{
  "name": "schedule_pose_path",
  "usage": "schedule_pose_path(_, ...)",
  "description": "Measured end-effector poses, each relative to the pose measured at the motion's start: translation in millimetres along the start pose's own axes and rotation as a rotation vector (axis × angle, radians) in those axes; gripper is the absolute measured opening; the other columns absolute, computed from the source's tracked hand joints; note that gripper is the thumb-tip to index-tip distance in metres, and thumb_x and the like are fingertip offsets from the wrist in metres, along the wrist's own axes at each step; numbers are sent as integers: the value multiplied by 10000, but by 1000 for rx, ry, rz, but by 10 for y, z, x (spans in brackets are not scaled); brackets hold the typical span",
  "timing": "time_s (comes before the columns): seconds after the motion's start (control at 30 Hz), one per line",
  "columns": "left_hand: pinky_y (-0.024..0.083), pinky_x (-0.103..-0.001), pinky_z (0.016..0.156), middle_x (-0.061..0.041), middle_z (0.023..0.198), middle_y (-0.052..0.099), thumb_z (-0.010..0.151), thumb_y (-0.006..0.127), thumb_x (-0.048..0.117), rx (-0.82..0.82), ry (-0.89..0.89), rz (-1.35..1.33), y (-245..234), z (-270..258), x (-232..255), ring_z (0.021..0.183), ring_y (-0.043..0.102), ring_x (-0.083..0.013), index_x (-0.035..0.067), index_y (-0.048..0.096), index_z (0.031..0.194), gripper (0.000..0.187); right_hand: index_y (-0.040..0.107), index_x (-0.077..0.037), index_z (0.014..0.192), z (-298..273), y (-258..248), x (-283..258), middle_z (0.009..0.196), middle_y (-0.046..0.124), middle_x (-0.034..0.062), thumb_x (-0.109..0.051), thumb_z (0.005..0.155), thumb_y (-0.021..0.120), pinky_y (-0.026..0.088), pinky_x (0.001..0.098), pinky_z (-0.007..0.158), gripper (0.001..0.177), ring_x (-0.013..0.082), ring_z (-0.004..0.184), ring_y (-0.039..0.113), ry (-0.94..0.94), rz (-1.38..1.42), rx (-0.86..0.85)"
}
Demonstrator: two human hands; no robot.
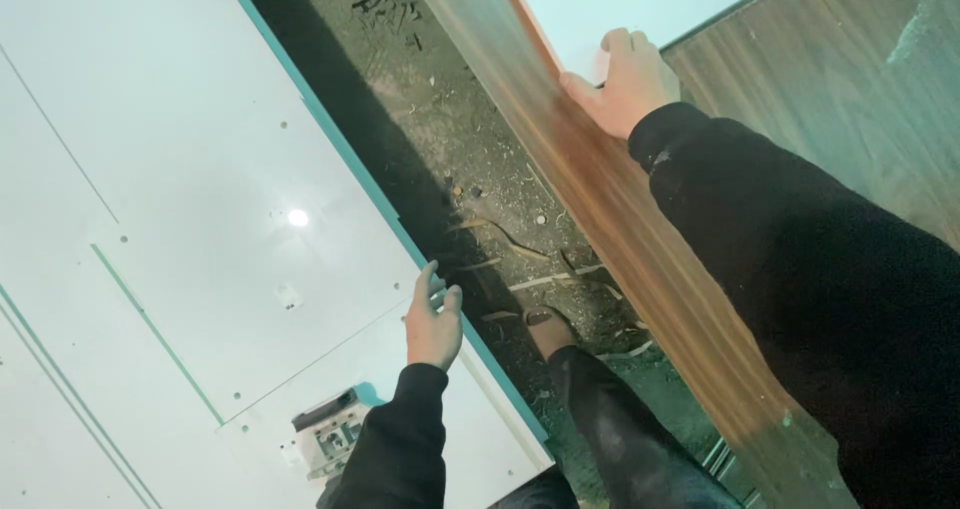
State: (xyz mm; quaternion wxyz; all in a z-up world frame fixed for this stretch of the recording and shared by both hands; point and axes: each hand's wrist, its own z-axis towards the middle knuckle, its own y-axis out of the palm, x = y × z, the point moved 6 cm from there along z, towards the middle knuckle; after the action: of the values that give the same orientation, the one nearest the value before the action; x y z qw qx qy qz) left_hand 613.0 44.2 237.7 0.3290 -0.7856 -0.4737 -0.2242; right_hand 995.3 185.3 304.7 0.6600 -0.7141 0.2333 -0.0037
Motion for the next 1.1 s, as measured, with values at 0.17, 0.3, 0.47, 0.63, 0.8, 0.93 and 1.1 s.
schedule_pose_path(0.17,492,-432,1008,-177,1388,627,978,542,278,3,-42,47,84,96,-185,1169,692,-323,193,454,1523,559,555,-11,1376,11,-63,57,1267,594,215,-723,1010,563,537,565,789,801,418,1034,619,-25,-25,-154)
schedule_pose_path(0.3,469,-458,1093,-156,1442,600,976,516,270,-10,-171,41,57,-194,-38,1305,593,-341,195,469,1503,534,595,34,1347,-461,-184,275,1299,631,235,-591,1127,450,527,550,873,678,400,1054,654,-14,-51,-234)
schedule_pose_path(0.47,510,-482,1071,-170,1440,573,987,497,396,4,-165,-168,79,-219,30,1256,614,-330,165,412,1548,613,469,-169,767,-1826,-154,885,773,492,-9,-514,1129,426,527,287,631,502,125,634,487,120,-163,-494)
schedule_pose_path(0.63,439,-416,1110,-152,1535,505,978,464,430,144,25,-175,-192,-325,616,1389,510,-276,141,451,1516,610,662,-257,1091,-3620,223,1762,980,660,-100,-536,1007,476,606,282,698,345,85,745,647,37,-178,-487)
schedule_pose_path(0.8,418,-453,1136,-158,1495,515,971,407,505,31,121,70,-12,-545,814,1388,487,-289,134,411,1536,676,646,-294,1274,-5074,543,2547,1159,667,-81,-491,951,562,595,337,792,388,130,949,685,62,-42,-363)
schedule_pose_path(0.93,440,-446,1089,-168,1414,550,906,485,631,-159,2,363,383,-748,373,1304,525,-317,89,436,1460,777,640,-325,1280,-5500,712,3292,1157,648,-83,-458,934,582,554,332,685,375,128,814,671,-37,-131,-267)
schedule_pose_path(1.1,539,-423,1021,-187,1312,653,908,463,660,-197,-85,333,801,-1217,-168,1201,643,-325,55,476,1372,763,660,-343,1194,-5285,622,4334,834,642,-58,-455,876,674,468,273,511,338,138,570,568,-412,-334,-325)
